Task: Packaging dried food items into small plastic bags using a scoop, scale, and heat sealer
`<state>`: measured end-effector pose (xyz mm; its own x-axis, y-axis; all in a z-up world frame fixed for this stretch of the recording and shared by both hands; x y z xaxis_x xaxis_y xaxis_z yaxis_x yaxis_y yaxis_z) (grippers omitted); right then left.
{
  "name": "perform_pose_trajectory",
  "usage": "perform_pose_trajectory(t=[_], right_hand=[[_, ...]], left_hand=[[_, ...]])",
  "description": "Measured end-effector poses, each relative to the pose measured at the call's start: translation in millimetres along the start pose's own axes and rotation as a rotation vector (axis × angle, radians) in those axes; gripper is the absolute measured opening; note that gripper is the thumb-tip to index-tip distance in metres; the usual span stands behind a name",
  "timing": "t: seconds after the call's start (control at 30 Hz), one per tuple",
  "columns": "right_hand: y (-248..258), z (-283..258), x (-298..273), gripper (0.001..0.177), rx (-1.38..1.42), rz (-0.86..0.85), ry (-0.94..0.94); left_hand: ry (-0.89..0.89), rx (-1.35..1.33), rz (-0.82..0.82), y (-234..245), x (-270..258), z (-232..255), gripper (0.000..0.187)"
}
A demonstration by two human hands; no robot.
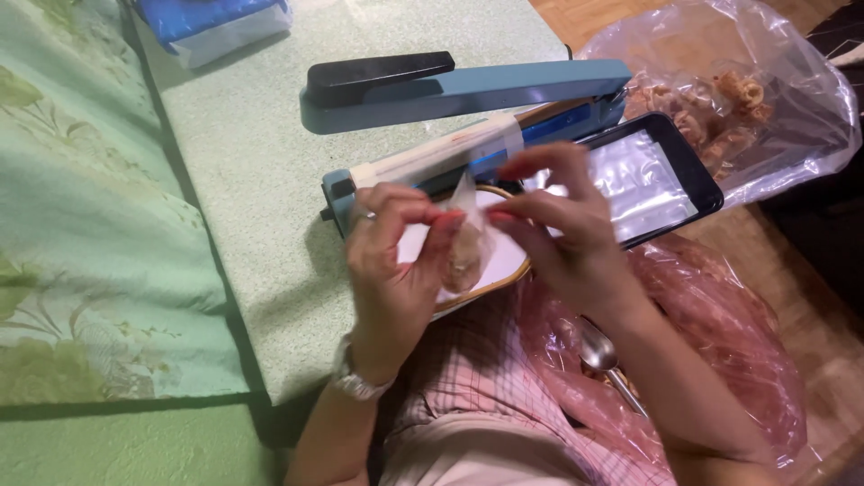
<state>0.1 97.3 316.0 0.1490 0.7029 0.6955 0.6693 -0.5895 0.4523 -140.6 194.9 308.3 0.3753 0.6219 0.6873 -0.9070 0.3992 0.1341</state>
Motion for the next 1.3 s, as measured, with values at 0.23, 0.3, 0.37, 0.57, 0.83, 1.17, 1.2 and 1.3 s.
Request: perform_pose_trajectory(t=[0.23,0.3,0.37,0.57,0.83,1.17,1.2,1.3], right_hand=[[40,-16,-7,0.007,-0.103,-0.091,-0.043],[31,-6,1,0.009,-0.116,-0.131,-0.056],[12,16,4,0.010,-0.265,-0.136,-0.010],[-51,64,11,0.016,-0.714,-0.072,0.521],[-82,116,14,0.012,-0.958,-0.268,0.480],[-83,130,21,0.010,-1.062,-0.311,0.249],[-84,130,21,0.010,-1.063,-0.310,0.251],[-87,134,21,0.009,-1.049,-0.345,0.220]], left_hand=[[-0.292,0.487,-0.144,17,-9,51,0.023],[-0.348,0.564,-0.139,17,-5,41,0.029],[-0.382,0.786,-0.174,10,4,8,0.026],[-0.343,0.948,-0.326,-13,0,-106,0.032],[-0.006,1.010,-0.410,-22,18,-179,0.031],[0.120,0.784,-0.455,-23,20,-221,0.024],[0.119,0.784,-0.452,-19,26,-205,0.024],[0.043,0.689,-0.673,-25,41,-168,0.016]])
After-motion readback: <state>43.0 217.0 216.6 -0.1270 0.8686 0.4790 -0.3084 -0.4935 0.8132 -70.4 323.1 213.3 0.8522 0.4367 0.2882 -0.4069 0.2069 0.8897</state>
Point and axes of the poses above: each hand's wrist, its own x-axis towards the middle knuckle, its own y-axis out of the back of the hand, z = x × y, the point moved 8 cm from there along x, towards the middle knuckle, and after that the axes turned 3 degrees about -z, right-handed, at the moved point
